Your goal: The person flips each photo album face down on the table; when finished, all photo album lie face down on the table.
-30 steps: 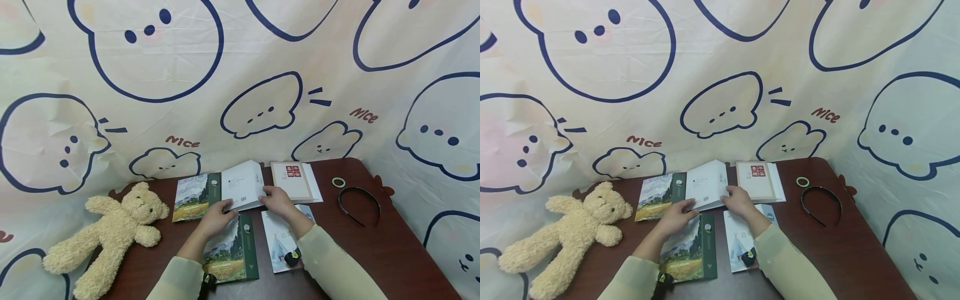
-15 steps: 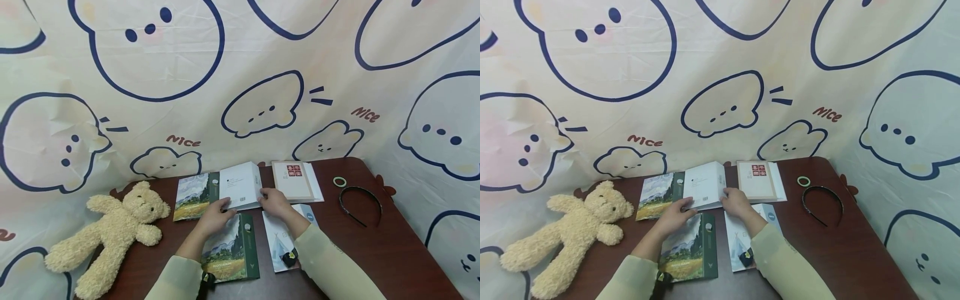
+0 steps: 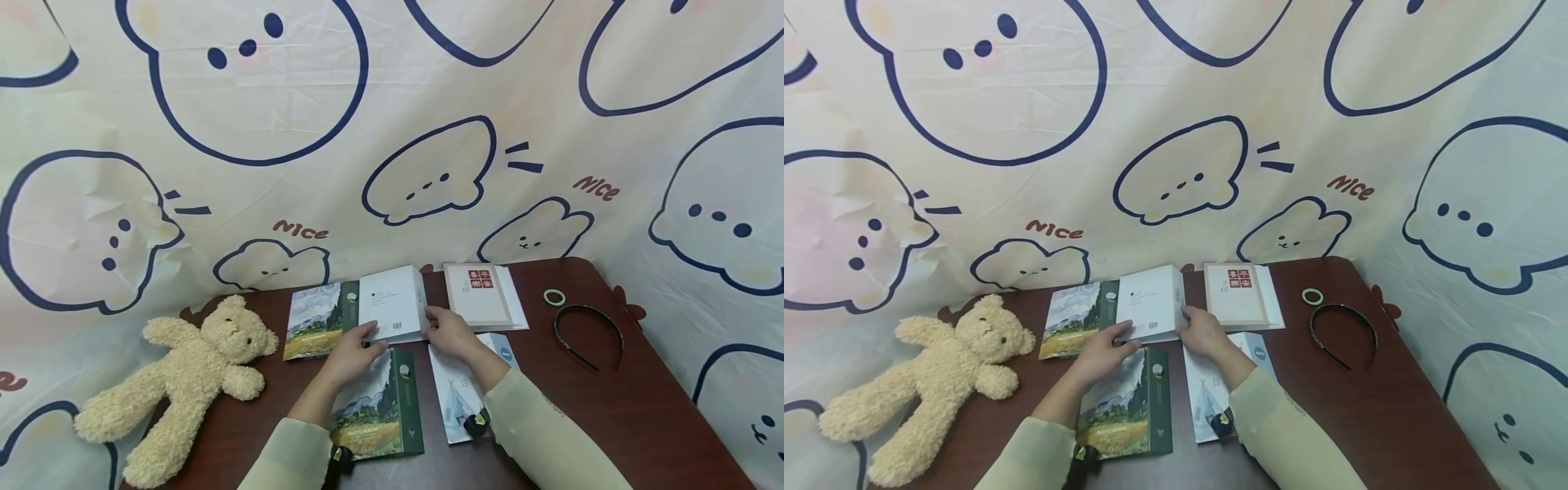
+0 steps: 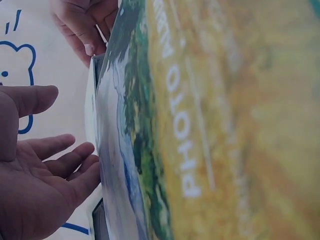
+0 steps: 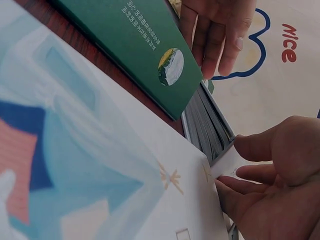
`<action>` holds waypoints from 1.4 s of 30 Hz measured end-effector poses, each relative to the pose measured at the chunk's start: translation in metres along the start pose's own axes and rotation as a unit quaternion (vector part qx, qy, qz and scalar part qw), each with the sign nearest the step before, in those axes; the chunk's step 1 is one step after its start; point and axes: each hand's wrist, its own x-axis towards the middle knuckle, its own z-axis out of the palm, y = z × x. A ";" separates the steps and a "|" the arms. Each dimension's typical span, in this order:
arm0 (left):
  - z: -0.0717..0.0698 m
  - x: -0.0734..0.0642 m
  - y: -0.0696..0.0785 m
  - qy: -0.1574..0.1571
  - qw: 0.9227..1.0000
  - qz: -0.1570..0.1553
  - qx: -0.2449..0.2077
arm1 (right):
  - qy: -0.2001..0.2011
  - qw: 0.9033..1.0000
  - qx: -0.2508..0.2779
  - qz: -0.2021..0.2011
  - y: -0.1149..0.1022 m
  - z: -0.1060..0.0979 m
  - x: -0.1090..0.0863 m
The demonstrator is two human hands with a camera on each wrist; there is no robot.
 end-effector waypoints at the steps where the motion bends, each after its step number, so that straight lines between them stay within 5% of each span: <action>1: 0.001 0.000 0.001 0.003 1.000 0.002 -0.003 | -0.001 1.000 0.003 0.002 0.000 0.000 0.000; 22: 0.028 0.004 0.032 0.036 0.996 0.008 -0.076 | 0.039 0.999 0.037 -0.009 0.001 -0.013 -0.014; 42: 0.072 0.003 0.063 0.044 0.990 0.070 -0.114 | 0.089 0.996 0.029 -0.016 0.026 -0.035 -0.035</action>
